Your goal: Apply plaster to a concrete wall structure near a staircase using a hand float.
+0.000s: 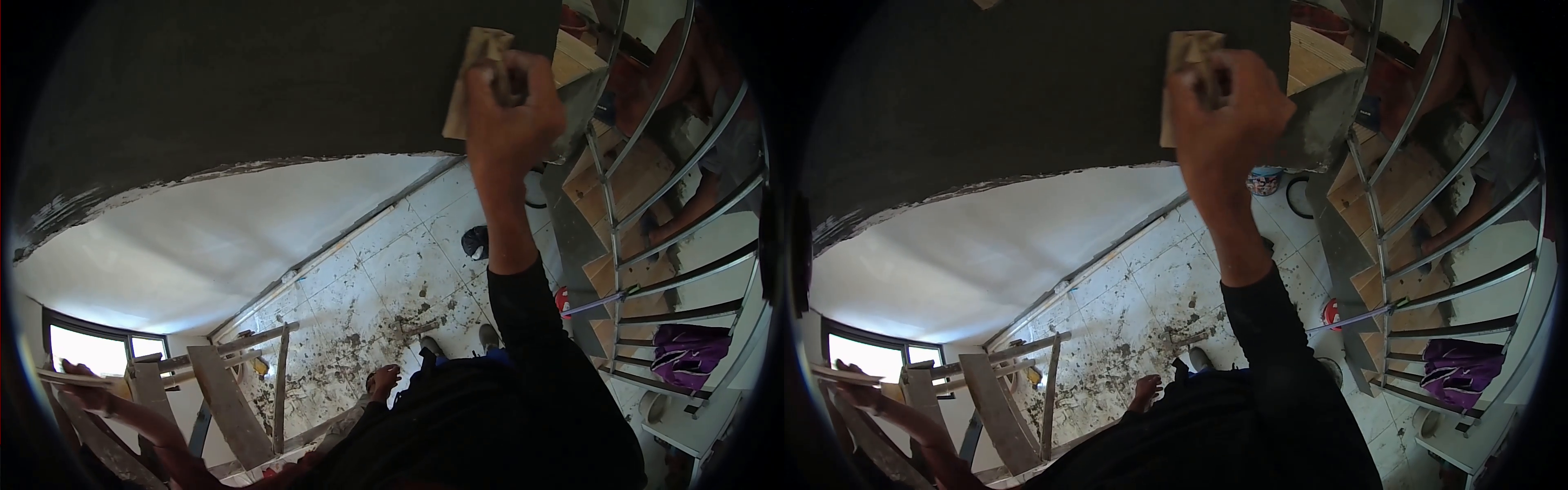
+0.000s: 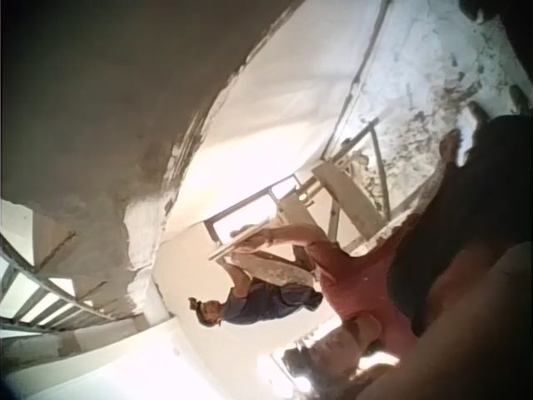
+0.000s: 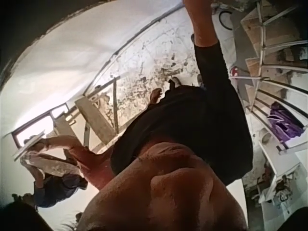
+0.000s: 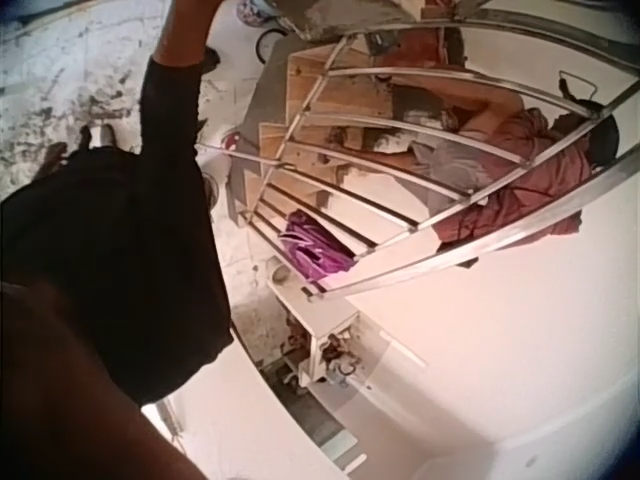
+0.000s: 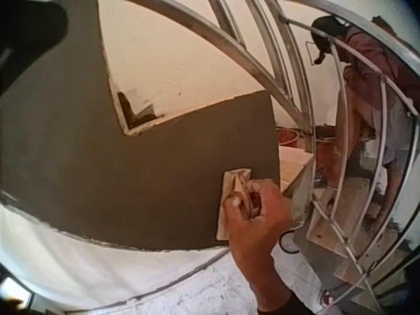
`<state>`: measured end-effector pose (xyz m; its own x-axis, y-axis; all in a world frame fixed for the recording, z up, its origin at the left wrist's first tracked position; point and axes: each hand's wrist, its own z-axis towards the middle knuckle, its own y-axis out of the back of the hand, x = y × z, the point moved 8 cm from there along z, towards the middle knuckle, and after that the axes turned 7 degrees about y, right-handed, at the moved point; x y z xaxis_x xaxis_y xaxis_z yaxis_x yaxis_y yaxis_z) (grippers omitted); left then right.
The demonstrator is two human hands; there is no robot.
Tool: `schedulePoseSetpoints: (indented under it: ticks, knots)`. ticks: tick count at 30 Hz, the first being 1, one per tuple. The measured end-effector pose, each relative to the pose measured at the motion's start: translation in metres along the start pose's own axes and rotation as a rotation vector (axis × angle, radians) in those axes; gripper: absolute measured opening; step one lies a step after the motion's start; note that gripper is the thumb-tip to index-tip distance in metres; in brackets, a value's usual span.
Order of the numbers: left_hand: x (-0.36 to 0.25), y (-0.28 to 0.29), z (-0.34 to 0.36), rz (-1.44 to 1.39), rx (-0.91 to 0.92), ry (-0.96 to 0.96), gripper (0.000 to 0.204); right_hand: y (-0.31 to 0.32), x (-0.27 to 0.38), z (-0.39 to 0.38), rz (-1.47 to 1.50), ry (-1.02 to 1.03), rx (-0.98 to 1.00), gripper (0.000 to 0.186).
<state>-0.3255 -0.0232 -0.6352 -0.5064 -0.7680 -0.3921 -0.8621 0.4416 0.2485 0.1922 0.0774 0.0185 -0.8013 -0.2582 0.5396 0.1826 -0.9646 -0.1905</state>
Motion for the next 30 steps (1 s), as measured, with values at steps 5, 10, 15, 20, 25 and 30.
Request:
schedulePoseSetpoints:
  ticks: [5, 10, 15, 20, 25, 30]
  knots:
    - [0.007, 0.005, 0.012, 0.023, -0.010, 0.027, 0.036, 0.016, -0.024, -0.022, -0.119, 0.162, 0.055, 0.023]
    - [0.006, 0.014, 0.021, 0.056, -0.013, -0.112, 0.038, 0.014, -0.011, 0.028, -0.107, 0.283, -0.068, 0.020]
    - [-0.001, 0.008, 0.017, 0.063, -0.045, -0.020, 0.039, 0.029, -0.021, -0.013, -0.170, 0.369, 0.131, 0.028]
    - [-0.020, -0.024, -0.006, -0.026, -0.072, -0.138, 0.032, 0.028, -0.039, 0.028, 0.018, 0.161, -0.027, 0.025]
    - [0.005, -0.061, -0.022, -0.029, -0.045, -0.015, 0.032, 0.032, -0.060, 0.001, 0.036, 0.106, 0.105, 0.026]
    - [0.041, -0.086, -0.035, -0.150, -0.094, 0.003, 0.028, 0.018, -0.017, 0.042, 0.128, 0.419, 0.212, 0.036]
